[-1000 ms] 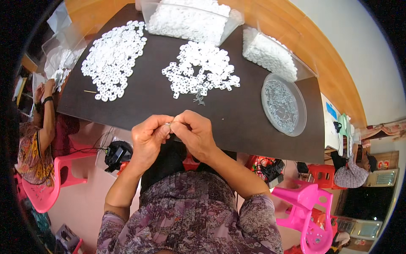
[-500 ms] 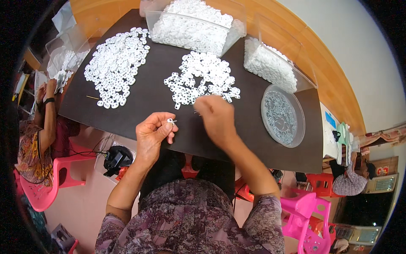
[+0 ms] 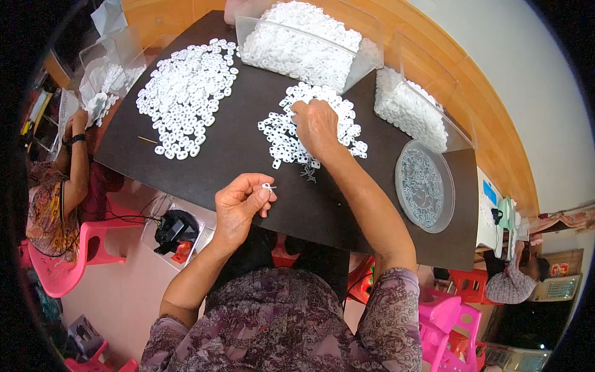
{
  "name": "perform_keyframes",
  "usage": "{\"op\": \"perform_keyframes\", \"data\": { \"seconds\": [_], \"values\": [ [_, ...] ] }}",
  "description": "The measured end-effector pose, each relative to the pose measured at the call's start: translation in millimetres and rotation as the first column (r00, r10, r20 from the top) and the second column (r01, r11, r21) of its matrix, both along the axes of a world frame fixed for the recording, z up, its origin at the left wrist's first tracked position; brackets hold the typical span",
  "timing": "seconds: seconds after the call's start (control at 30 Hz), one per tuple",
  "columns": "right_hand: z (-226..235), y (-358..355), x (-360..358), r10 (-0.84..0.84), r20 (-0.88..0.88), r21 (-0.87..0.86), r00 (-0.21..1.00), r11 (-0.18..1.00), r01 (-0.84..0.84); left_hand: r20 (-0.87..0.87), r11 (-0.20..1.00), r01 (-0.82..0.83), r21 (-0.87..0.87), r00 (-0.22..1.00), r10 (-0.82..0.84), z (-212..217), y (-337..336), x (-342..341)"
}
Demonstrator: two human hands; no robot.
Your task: Sorting and inspecting small white plastic components on a table.
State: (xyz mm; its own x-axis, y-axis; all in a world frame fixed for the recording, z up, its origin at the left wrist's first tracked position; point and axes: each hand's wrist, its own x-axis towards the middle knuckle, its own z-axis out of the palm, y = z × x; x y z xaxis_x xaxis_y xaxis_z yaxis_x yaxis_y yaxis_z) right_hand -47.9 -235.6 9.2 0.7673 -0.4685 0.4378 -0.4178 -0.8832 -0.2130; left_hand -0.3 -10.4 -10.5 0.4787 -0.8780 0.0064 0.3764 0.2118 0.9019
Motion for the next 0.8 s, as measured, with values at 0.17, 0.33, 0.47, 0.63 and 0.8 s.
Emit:
{"op": "perform_keyframes", "data": {
  "seconds": [0.17, 0.33, 0.47, 0.63, 0.8],
  "values": [
    [1.3, 3.5, 0.1, 0.02, -0.039, -0.046, 0.999, 0.999, -0.022, -0.002, 1.0, -0.001, 0.002, 1.0, 0.001, 1.4, 0.4, -0.2],
    [1.0, 0.1, -0.5, 0.043, -0.071, -0.043, 0.997, 0.998, -0.046, -0.013, 1.0, -0.008, -0.019, 1.0, 0.008, -0.5, 0.4, 0.1],
    [3.0, -2.7, -5.4, 0.069, 0.022, 0.056, 0.997, 0.996, -0.071, -0.014, 1.0, -0.008, -0.025, 1.0, 0.007, -0.6, 0.8, -0.4],
    [22.8, 7.9, -16.5, 0.054, 0.062, 0.295, 0.997, 0.953, -0.07, -0.01, 1.0, -0.019, -0.016, 1.0, 0.018, 0.0, 2.1, -0.3],
    [29.6, 40.8, -30.6, -0.006, 0.189, 0.514, 0.982, 0.853, -0.094, -0.012, 0.999, -0.028, -0.023, 1.0, 0.028, 1.7, -0.1, -0.4]
  ]
}}
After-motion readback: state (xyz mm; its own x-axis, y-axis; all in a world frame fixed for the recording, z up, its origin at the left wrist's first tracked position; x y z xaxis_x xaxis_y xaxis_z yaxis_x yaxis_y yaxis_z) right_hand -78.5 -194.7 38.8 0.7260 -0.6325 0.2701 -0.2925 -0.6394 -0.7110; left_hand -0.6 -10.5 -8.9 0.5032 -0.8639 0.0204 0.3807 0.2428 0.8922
